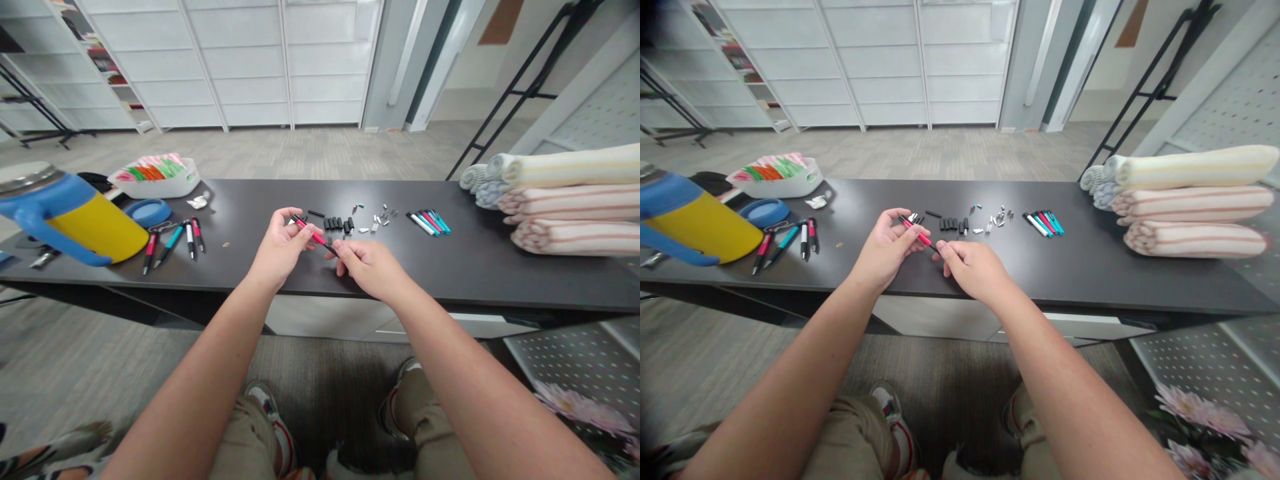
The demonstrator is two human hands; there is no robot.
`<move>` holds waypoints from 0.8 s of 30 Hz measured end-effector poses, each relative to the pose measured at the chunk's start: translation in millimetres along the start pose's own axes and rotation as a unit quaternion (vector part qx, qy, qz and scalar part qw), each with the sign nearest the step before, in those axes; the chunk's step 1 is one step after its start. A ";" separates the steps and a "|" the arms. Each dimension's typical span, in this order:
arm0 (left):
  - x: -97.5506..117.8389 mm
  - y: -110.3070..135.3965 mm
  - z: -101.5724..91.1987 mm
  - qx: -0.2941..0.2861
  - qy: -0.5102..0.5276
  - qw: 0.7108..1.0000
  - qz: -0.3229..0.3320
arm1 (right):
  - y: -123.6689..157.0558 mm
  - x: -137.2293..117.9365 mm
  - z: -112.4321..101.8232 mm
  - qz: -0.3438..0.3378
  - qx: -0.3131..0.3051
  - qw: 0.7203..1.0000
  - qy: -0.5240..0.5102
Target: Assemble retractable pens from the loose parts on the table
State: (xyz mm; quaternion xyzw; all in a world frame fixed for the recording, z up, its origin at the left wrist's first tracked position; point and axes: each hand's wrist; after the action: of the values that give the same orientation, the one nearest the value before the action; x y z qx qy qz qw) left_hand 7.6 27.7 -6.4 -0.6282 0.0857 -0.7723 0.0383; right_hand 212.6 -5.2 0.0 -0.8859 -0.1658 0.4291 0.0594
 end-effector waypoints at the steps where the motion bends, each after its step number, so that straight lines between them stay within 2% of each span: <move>1: -0.5 -0.9 -0.2 0.014 0.005 1.000 0.002 | -0.1 1.1 0.2 0.000 0.002 1.000 -0.008; 6: -1.7 -4.2 -1.7 0.068 0.020 0.997 0.005 | -0.1 3.1 -0.3 0.021 0.001 0.999 -0.029; 20: 0.1 -3.0 -1.1 0.029 0.023 0.999 -0.011 | -1.5 0.8 -0.2 0.004 0.016 1.000 0.027; 24: -0.8 -2.8 -1.5 0.014 0.013 1.000 -0.010 | 0.6 0.2 0.1 0.011 0.049 0.998 0.028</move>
State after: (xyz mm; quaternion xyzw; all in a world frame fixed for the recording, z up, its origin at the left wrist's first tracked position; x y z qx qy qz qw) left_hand 6.4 30.6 -7.0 -0.6180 0.0693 -0.7822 0.0386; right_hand 212.9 -5.7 -0.4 -0.8956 -0.1336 0.4118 0.1025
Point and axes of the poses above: each hand's wrist, its own y-axis away from the middle knuckle, its own z-axis out of the palm, x = y × z, and after that the axes turned 5 degrees about x, right-handed
